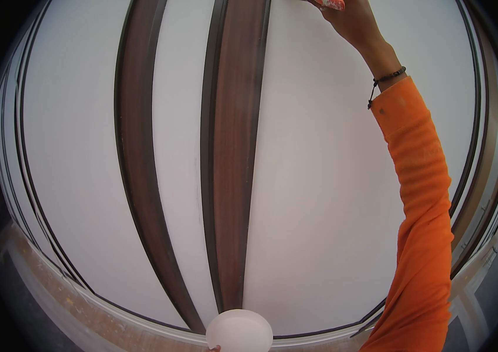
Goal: The person paints a white ceiling with dark brown curved beams using a paintbrush and a small white bowl of paint. They repeatedly dip the brush into the bowl and apply paint to the ceiling surface between the beams.
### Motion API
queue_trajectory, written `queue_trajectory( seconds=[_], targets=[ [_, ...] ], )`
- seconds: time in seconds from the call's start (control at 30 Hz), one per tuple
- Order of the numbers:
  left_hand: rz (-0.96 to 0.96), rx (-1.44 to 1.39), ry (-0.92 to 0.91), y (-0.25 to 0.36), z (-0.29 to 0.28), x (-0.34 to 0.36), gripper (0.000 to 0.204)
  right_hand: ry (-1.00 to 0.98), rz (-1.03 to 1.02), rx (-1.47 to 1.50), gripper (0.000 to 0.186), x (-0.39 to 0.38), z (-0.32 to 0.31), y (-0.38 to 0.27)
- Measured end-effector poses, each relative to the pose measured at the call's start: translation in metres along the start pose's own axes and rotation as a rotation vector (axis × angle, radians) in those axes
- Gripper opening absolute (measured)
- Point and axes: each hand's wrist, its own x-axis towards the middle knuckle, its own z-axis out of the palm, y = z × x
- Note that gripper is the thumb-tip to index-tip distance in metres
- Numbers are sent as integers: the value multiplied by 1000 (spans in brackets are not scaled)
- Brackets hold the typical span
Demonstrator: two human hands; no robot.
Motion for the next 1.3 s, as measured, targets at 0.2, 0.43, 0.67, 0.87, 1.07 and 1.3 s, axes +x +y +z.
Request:
queue_trajectory(
  seconds=[0.2, 0.43, 0.67, 0.87, 1.07, 1.3],
  targets=[
    [-8, 102, -12, 31, 35, -29, 62, -71, -67, 40, 17, -12, 2, -6],
    [11, 83, -65, 41, 41, -29, 62, -88, -88, -1, 17, -28, 7, -28],
    [-72, 74, 6, 34, 21, -20, 64, -176, -27, 97, 17, -32, 6, -48],
    [-34, 115, -75, 52, 42, -39, 69, -110, -144, -106, 21, -53, 14, -55],
    [2, 85, -91, 41, 22, -29, 70, -177, -96, -66, 23, -65, 16, -74],
    [-5, 97, -82, 51, 36, -45, 72, -248, -87, -45, 31, -92, 8, -110]
  ],
)
